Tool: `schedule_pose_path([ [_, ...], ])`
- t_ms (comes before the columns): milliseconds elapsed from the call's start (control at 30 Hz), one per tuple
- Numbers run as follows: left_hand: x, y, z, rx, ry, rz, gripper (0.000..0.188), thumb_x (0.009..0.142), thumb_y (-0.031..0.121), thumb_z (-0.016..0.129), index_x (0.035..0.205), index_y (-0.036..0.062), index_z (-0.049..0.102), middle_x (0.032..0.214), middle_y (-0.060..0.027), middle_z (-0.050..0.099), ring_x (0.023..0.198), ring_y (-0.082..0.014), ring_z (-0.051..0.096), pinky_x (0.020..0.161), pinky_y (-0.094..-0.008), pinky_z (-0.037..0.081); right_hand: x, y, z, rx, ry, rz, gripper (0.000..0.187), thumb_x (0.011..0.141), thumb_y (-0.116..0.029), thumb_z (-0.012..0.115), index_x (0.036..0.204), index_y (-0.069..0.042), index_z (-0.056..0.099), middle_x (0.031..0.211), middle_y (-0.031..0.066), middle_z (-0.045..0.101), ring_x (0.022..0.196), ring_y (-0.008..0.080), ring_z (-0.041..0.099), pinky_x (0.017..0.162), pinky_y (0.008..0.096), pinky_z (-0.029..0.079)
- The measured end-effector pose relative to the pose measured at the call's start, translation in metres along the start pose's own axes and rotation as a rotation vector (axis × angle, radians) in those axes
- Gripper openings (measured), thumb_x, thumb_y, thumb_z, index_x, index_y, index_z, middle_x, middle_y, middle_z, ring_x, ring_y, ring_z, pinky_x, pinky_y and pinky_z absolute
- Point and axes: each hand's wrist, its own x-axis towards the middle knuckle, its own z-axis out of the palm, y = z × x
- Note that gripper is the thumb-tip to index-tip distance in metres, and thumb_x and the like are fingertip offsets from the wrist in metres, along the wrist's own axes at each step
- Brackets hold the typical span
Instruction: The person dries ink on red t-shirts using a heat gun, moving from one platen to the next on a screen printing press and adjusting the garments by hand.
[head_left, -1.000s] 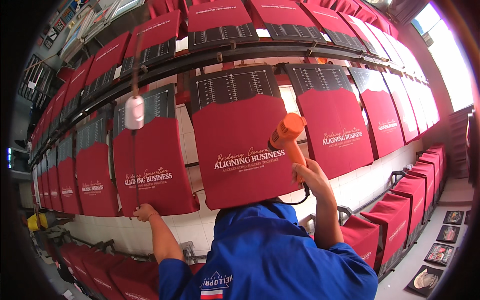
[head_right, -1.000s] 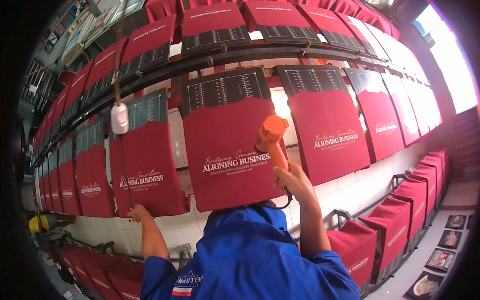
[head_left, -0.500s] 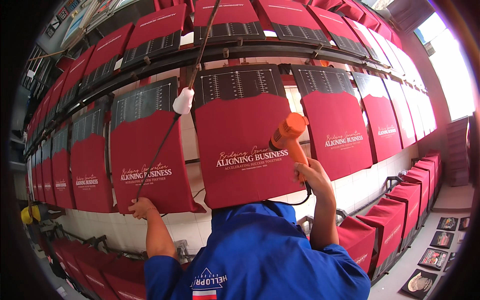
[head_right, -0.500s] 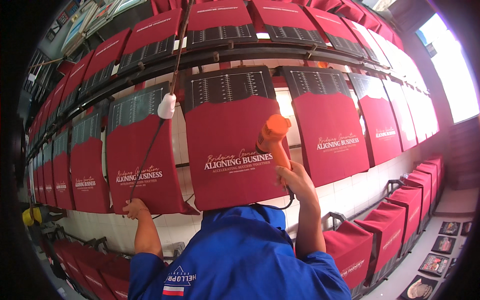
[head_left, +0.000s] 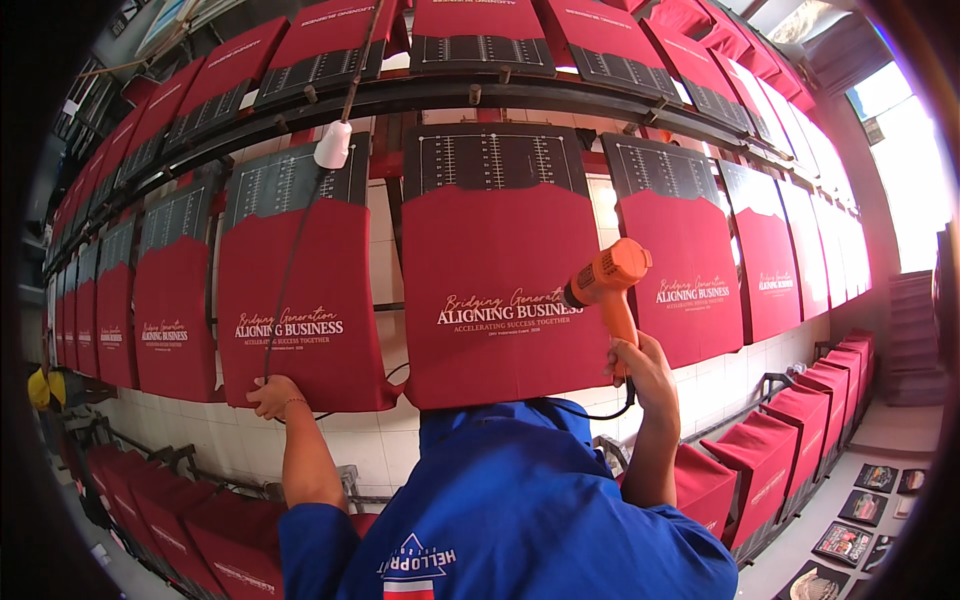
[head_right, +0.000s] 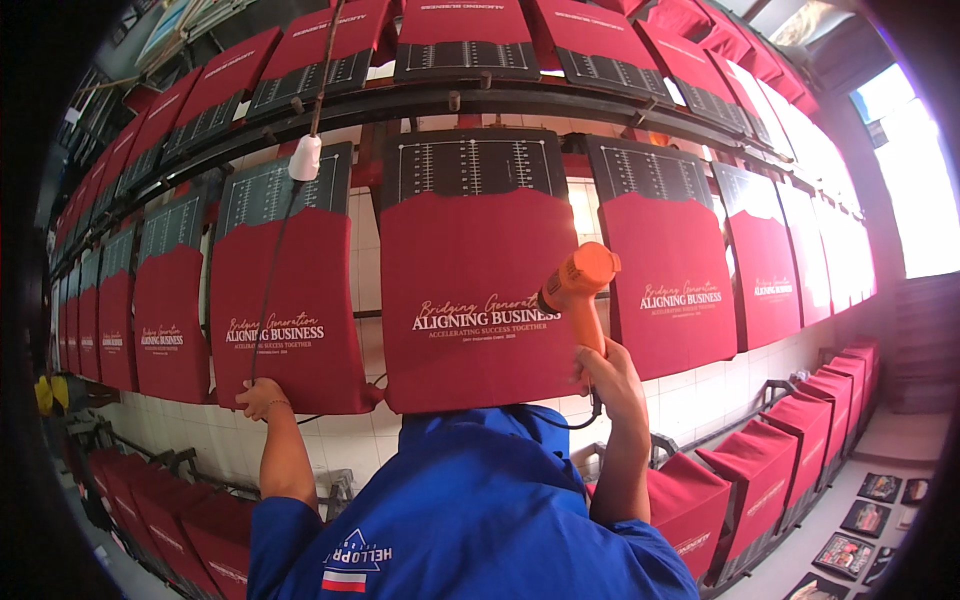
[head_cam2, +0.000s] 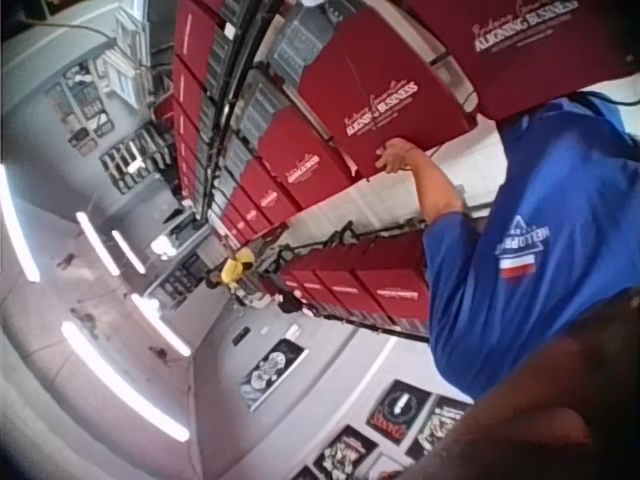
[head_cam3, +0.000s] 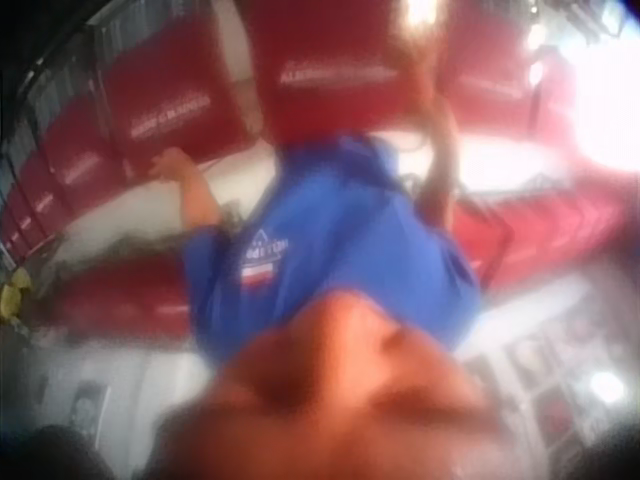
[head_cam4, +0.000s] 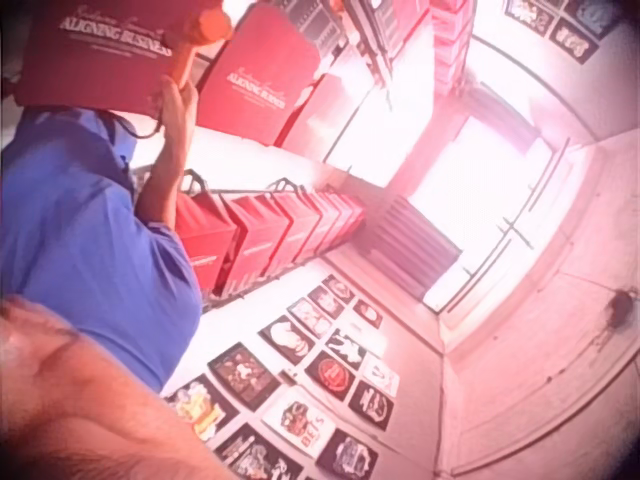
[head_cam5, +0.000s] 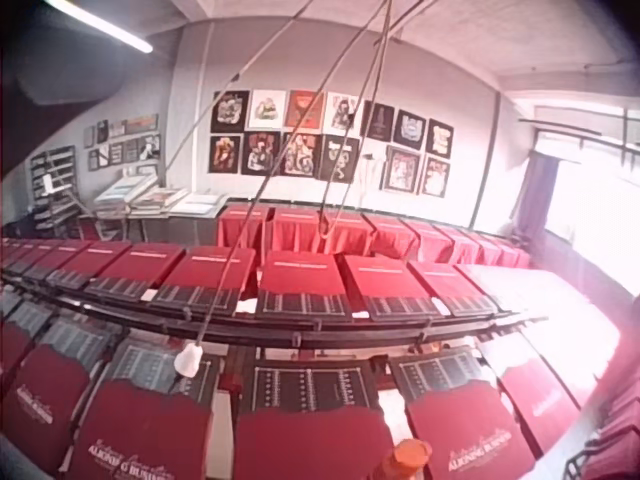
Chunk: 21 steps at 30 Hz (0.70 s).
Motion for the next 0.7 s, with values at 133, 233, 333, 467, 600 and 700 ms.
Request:
schedule_pose_path([
  [133,-0.007,0.004,-0.002,-0.011,-0.005,0.005,0.056,0.105,0.044,0.037,0.146,0.0053,0.034,0.135,-0.0327,0.039,0.127,-0.0483,0.044,0.097,-0.0593,0.047,0.003,0.012,0.003,-0.129,0.036,-0.079,0.02,0.092,-0.021,0.06,0.097,-0.001,0.058,0.074,0.0037,0.06,0.062,0.0124,0.062,0.049,0.0245,0.047],
  [233,-0.001,0.0,0.001,-0.014,0.003,0.005,0.057,0.105,0.044,0.037,0.146,0.0057,0.034,0.136,-0.0322,0.04,0.127,-0.0483,0.044,0.097,-0.059,0.047,0.0,0.003,0.0,0.03,-0.004,0.025,0.019,0.092,-0.019,0.06,0.097,-0.001,0.058,0.075,0.0036,0.06,0.062,0.0128,0.061,0.05,0.0255,0.047],
  [333,0.0,0.001,0.003,-0.022,0.006,-0.001,0.056,0.105,0.045,0.037,0.146,0.0064,0.035,0.136,-0.0316,0.04,0.127,-0.048,0.044,0.097,-0.0587,0.047,0.003,0.016,0.007,-0.027,-0.014,-0.046,0.019,0.093,-0.019,0.059,0.098,-0.001,0.058,0.075,0.0035,0.06,0.062,0.0127,0.062,0.05,0.0248,0.047],
  [467,0.0,0.0,0.001,-0.049,-0.004,-0.006,0.057,0.105,0.045,0.039,0.146,0.006,0.035,0.138,-0.034,0.038,0.128,-0.0491,0.042,0.097,-0.0616,0.045,0.002,0.008,0.013,0.007,-0.076,-0.014,0.02,0.093,-0.019,0.059,0.098,0.0,0.058,0.076,0.0041,0.059,0.062,0.0128,0.062,0.05,0.0252,0.048],
  [600,-0.003,0.003,0.001,-0.02,0.019,-0.009,0.055,0.104,0.045,0.04,0.145,0.0076,0.036,0.136,-0.0297,0.04,0.127,-0.047,0.043,0.097,-0.0589,0.046,0.004,0.012,0.023,-0.051,-0.069,-0.062,0.02,0.093,-0.019,0.059,0.097,0.001,0.058,0.076,0.0039,0.059,0.062,0.0127,0.062,0.05,0.0247,0.048],
  [700,0.005,-0.003,0.005,-0.035,0.037,-0.016,0.055,0.104,0.044,0.04,0.144,0.0073,0.037,0.135,-0.0294,0.041,0.126,-0.0468,0.044,0.096,-0.059,0.046,0.004,0.006,0.027,-0.065,-0.124,-0.051,0.02,0.093,-0.019,0.059,0.097,0.001,0.058,0.076,0.0038,0.059,0.062,0.0124,0.062,0.05,0.0245,0.048],
])
